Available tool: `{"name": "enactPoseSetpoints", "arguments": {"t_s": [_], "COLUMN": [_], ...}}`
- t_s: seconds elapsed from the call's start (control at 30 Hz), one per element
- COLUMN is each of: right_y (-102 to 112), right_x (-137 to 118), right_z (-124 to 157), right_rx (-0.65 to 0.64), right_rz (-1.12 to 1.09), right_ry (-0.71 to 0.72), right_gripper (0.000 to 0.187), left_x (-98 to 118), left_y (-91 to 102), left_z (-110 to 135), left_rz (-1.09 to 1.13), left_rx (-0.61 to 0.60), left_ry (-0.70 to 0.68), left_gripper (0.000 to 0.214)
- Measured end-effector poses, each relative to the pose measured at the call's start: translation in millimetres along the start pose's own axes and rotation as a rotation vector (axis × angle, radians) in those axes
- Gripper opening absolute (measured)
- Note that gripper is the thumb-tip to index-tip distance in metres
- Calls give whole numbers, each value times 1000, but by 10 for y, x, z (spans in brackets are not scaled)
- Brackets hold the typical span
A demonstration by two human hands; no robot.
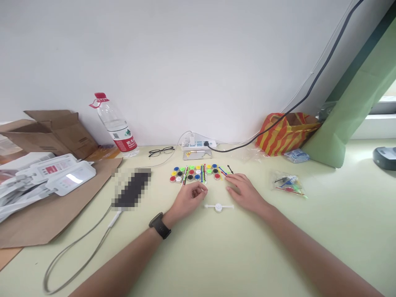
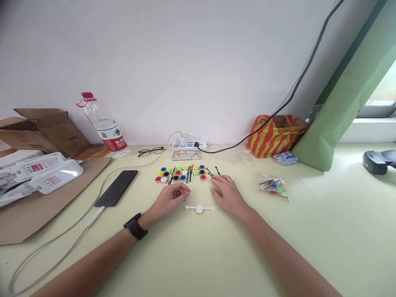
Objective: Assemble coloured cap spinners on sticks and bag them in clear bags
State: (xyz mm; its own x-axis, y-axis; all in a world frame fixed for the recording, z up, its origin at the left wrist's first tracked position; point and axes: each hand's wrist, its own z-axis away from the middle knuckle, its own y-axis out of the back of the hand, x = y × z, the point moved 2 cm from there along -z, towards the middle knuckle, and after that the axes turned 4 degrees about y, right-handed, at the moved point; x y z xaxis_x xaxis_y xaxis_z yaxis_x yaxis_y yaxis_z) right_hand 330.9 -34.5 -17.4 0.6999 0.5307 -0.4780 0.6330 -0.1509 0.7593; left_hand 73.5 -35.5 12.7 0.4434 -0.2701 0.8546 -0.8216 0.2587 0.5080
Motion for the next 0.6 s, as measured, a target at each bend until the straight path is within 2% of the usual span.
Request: {"name": "enactPoseSetpoints", "arguments": {"t_s": [0.33, 0.6], "right_y": [-7, 22], "right_x": [-5, -77], "right_z": [10, 0], "right_rx": [-2, 20], "right_rz": [40, 58], "right_ry": [32, 22], "right_gripper": [47, 32], "left_x": [-8, -19], "left_y": [-1, -5], "left_z": [4, 5], "left_rz": [-6, -8], "left_rx": [-3, -4], "left_ry": [-5, -7], "left_gripper": [20, 20]}}
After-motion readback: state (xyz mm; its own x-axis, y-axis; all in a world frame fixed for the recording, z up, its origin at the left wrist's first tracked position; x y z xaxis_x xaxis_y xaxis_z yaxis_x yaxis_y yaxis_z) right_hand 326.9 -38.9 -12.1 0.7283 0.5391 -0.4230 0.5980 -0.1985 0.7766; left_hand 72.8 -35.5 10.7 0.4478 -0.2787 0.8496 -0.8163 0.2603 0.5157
